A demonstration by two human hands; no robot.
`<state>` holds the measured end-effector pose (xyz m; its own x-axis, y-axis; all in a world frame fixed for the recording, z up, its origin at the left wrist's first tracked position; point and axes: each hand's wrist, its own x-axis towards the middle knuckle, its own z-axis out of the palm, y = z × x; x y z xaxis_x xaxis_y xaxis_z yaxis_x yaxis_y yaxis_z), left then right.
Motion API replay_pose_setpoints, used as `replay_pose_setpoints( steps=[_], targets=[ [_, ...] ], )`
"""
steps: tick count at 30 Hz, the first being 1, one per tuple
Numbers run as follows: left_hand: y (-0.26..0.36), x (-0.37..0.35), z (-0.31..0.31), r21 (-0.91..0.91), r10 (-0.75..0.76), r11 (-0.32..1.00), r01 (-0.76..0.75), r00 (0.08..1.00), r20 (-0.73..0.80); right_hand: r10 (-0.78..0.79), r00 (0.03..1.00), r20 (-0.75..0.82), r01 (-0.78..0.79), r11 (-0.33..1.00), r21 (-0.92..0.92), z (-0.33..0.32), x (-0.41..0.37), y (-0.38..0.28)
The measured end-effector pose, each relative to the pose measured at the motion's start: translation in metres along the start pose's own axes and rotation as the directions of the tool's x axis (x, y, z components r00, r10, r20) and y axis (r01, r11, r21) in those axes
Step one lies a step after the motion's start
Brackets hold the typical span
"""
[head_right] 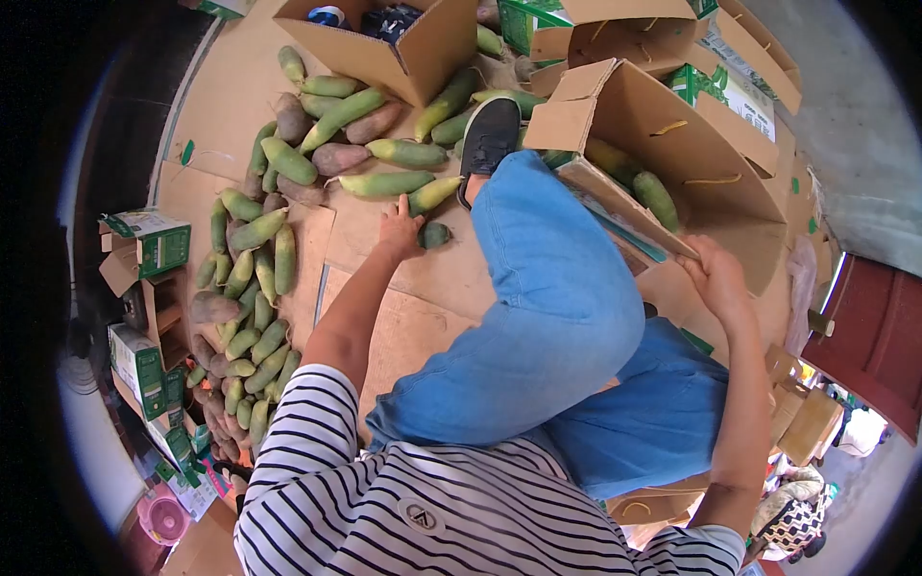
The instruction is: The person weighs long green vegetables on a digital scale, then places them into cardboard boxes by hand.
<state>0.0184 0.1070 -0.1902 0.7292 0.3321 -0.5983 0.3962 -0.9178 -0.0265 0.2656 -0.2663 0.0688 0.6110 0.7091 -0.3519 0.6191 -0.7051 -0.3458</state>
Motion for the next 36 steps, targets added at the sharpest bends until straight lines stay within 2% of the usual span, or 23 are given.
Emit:
replay_pose_setpoints(
  steps=[4,6,8,10,12,13,14,16,19,21,23,25,27,29,30,33,36],
  targets=[
    [0.006,-0.028,0.036,-0.239,-0.061,0.970,0.040,0.995,-0.079,-0.049,0.998,-0.028,0.050,0.999,0.020,-0.001,-0.001,0.005],
    [0.008,-0.051,0.057,-0.388,-0.125,0.919,0.074,0.986,-0.110,0.002,1.000,0.004,-0.002,1.000,0.010,-0.002,0.000,0.001],
    [0.006,-0.076,0.083,-0.518,-0.130,0.855,0.021,0.976,-0.176,0.016,1.000,-0.003,-0.016,1.000,-0.004,-0.002,-0.001,0.002],
    [0.007,-0.104,0.082,-0.698,-0.175,0.708,0.107,0.984,-0.027,-0.004,0.999,-0.043,0.003,1.000,-0.024,0.001,-0.003,0.009],
    [0.004,-0.121,0.095,-0.805,-0.243,0.582,0.111,0.969,-0.042,-0.022,0.996,-0.083,0.018,0.998,-0.057,0.003,-0.005,0.011],
    [0.005,-0.126,0.091,-0.851,-0.266,0.515,0.104,0.963,-0.043,-0.022,0.994,-0.103,0.014,0.997,-0.075,0.004,-0.008,0.011],
    [0.006,-0.128,0.086,-0.863,-0.273,0.503,0.057,0.957,-0.096,-0.006,0.997,-0.077,0.000,0.997,-0.075,0.004,-0.010,0.011],
    [0.010,-0.142,0.035,-0.881,-0.299,0.472,-0.041,0.932,-0.203,0.015,0.999,-0.028,-0.017,0.997,-0.074,0.002,-0.008,0.011],
    [0.021,-0.139,-0.042,-0.822,-0.286,0.458,-0.338,0.820,-0.496,0.031,0.999,-0.024,-0.032,0.997,-0.074,0.003,-0.009,0.012],
    [0.046,-0.148,-0.126,-0.611,-0.242,0.606,-0.509,0.613,-0.752,0.033,0.999,-0.041,-0.036,0.996,-0.076,0.004,-0.010,0.013],
    [0.075,-0.152,-0.191,-0.399,-0.200,0.684,-0.610,0.368,-0.908,0.035,0.998,-0.048,-0.038,0.996,-0.075,0.004,-0.013,0.012],
    [0.108,-0.156,-0.245,-0.264,-0.121,0.686,-0.678,0.252,-0.960,0.039,0.998,-0.049,-0.042,0.996,-0.072,0.003,-0.013,0.010],
    [0.142,-0.146,-0.276,-0.193,-0.070,0.672,-0.715,0.197,-0.978,0.038,0.998,-0.056,-0.041,0.997,-0.070,0.005,-0.012,0.012],
    [0.185,-0.123,-0.297,-0.072,-0.005,0.605,-0.793,0.086,-0.996,0.033,0.998,-0.056,-0.038,0.996,-0.082,0.003,-0.013,0.013],
    [0.195,-0.118,-0.298,-0.133,0.056,0.571,-0.810,0.201,-0.978,0.032,0.998,-0.051,-0.036,0.995,-0.092,0.003,-0.013,0.011],
    [0.208,-0.096,-0.287,-0.021,0.225,0.655,-0.756,0.221,-0.949,0.031,0.999,-0.026,-0.034,0.994,-0.100,0.001,-0.013,0.010],
    [0.198,-0.091,-0.282,0.115,0.404,0.654,-0.748,0.216,-0.889,0.038,0.999,-0.033,-0.040,0.997,-0.072,0.000,-0.015,0.010]
  ],
)
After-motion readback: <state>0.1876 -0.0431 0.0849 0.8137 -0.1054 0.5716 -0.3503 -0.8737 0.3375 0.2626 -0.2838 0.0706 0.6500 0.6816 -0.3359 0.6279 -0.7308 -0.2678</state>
